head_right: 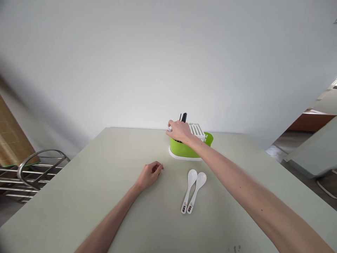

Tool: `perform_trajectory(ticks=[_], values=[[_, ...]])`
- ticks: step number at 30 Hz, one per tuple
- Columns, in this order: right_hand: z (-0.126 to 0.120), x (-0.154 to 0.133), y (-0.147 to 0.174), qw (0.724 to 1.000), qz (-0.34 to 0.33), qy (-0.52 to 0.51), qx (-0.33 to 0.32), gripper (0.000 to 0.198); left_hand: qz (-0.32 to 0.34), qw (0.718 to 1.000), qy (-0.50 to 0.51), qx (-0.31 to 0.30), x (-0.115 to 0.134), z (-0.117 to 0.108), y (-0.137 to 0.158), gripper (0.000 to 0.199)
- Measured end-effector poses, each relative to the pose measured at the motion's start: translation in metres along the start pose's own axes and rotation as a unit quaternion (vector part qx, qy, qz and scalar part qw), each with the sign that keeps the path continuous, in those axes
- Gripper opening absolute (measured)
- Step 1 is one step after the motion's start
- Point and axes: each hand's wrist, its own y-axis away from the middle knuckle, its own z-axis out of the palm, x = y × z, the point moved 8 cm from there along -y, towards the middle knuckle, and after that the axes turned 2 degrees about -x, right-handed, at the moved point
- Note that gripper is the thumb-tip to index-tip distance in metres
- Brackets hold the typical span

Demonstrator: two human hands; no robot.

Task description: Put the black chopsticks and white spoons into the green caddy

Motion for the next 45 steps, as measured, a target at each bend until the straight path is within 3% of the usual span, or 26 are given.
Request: perform_trajectory(ticks=[7, 12, 16, 22, 24, 27, 31, 36, 39, 42, 45], values=[[-0.048, 0.04, 0.045, 0.979, -0.016, -0.191, 0.071, 0.021, -0.002, 1.0, -0.009, 0.0, 0.005, -0.002, 0.001, 0.04], [-0.055, 0.066, 0.11, 0.966, -0.05, -0.252, 0.041, 0.024, -0.004, 1.0, -0.025, 0.002, 0.012, -0.002, 0.0, 0.04], [-0.028, 0.085, 0.157, 0.976, -0.036, -0.214, -0.015, 0.026, 0.0, 0.999, -0.044, 0.003, 0.015, -0.001, 0.0, 0.041], [0.046, 0.116, 0.195, 0.978, 0.042, -0.168, -0.115, 0.025, -0.004, 0.998, -0.055, 0.01, 0.017, 0.0, 0.0, 0.04], [0.072, 0.123, 0.2, 0.969, 0.075, -0.192, -0.137, 0.027, -0.004, 0.998, -0.059, 0.016, 0.019, -0.001, 0.0, 0.041], [0.105, 0.12, 0.206, 0.932, 0.109, -0.297, -0.178, 0.025, -0.003, 0.998, -0.067, 0.022, 0.021, -0.002, 0.001, 0.042], [0.118, 0.107, 0.213, 0.903, 0.114, -0.368, -0.189, 0.026, -0.007, 0.997, -0.075, 0.025, 0.019, -0.003, 0.002, 0.042], [0.104, 0.104, 0.226, 0.881, 0.08, -0.408, -0.224, 0.033, -0.003, 0.997, -0.073, 0.026, 0.019, -0.003, 0.002, 0.041], [0.077, 0.109, 0.223, 0.879, 0.051, -0.423, -0.213, 0.039, -0.002, 0.997, -0.077, 0.025, 0.02, -0.003, 0.003, 0.042], [0.031, 0.115, 0.206, 0.91, 0.059, -0.392, -0.121, 0.044, 0.0, 0.997, -0.08, 0.019, 0.022, -0.002, 0.004, 0.041], [-0.029, 0.118, 0.183, 0.94, 0.09, -0.328, 0.037, 0.043, -0.001, 0.997, -0.077, 0.02, 0.022, -0.002, 0.005, 0.039]])
